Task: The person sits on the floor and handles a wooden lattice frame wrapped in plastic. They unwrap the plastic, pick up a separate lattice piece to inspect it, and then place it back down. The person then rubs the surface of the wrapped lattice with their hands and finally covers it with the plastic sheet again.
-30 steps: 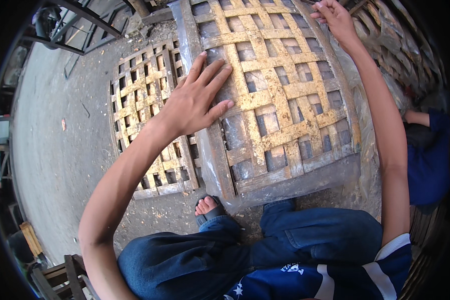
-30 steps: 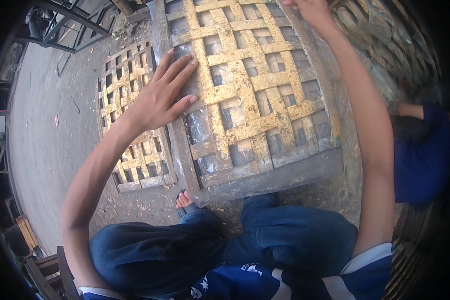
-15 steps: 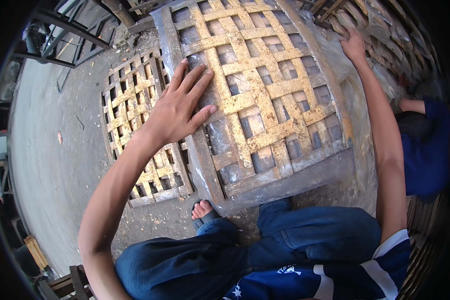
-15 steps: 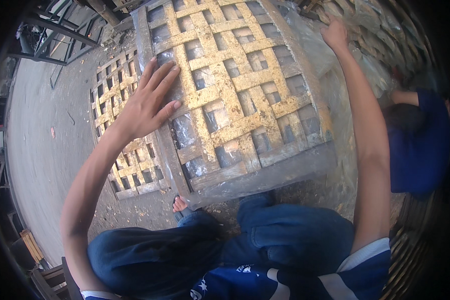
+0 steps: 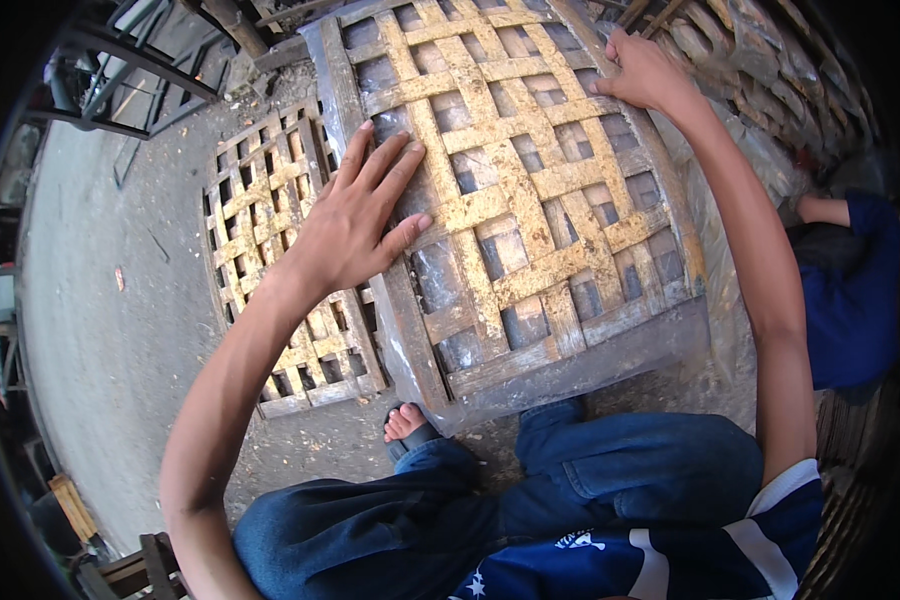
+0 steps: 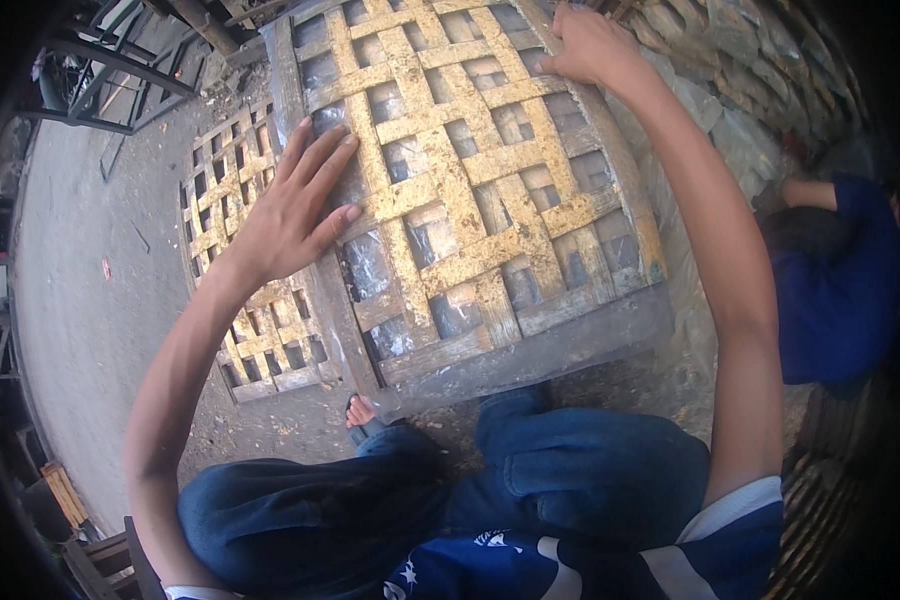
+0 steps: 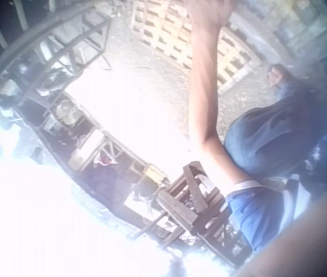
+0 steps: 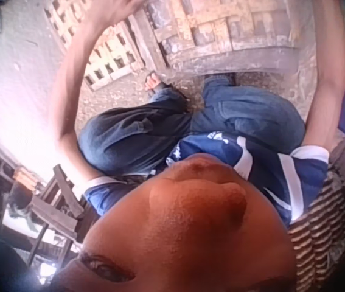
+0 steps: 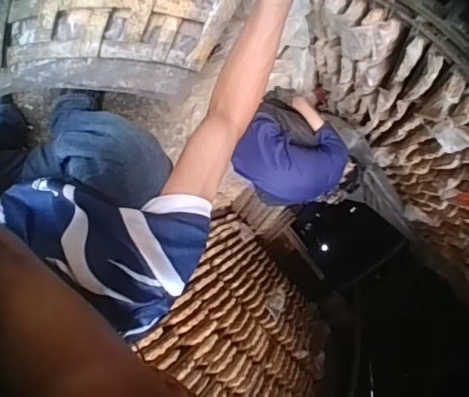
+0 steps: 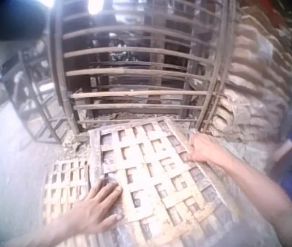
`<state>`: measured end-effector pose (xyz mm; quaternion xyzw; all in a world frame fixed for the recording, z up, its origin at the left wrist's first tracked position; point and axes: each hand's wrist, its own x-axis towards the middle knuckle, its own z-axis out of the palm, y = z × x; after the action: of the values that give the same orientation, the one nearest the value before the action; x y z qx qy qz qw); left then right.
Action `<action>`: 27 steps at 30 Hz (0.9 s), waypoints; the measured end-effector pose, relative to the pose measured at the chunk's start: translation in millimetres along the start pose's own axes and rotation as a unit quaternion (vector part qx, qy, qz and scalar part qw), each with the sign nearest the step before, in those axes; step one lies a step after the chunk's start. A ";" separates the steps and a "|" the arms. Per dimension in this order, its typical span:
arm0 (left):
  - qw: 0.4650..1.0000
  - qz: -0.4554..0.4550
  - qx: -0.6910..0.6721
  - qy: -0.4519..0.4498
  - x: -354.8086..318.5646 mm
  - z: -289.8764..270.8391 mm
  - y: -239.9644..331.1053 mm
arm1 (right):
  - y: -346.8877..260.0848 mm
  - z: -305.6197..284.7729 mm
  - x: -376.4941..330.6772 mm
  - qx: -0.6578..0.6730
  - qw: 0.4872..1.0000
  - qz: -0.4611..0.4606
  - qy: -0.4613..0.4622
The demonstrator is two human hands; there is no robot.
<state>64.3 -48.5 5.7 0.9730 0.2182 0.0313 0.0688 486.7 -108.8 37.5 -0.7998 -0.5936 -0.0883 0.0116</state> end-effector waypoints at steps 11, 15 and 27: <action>1.000 0.001 -0.023 0.005 0.4 0.6 -0.1 | -56.0 -41.3 -4.6 -0.132 0.981 0.073 -0.123; 1.000 -0.003 -0.001 0.009 -3.4 1.4 -2.8 | -58.8 -35.2 2.2 -0.147 0.979 0.052 -0.129; 1.000 -0.007 -0.023 -0.001 -2.1 2.0 -2.5 | 14.3 -5.4 25.4 0.068 0.997 -0.018 0.016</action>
<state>61.6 -47.4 3.3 0.9696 0.2242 0.0346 0.0916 506.8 -89.7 48.0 -0.7849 -0.6122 -0.0605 0.0741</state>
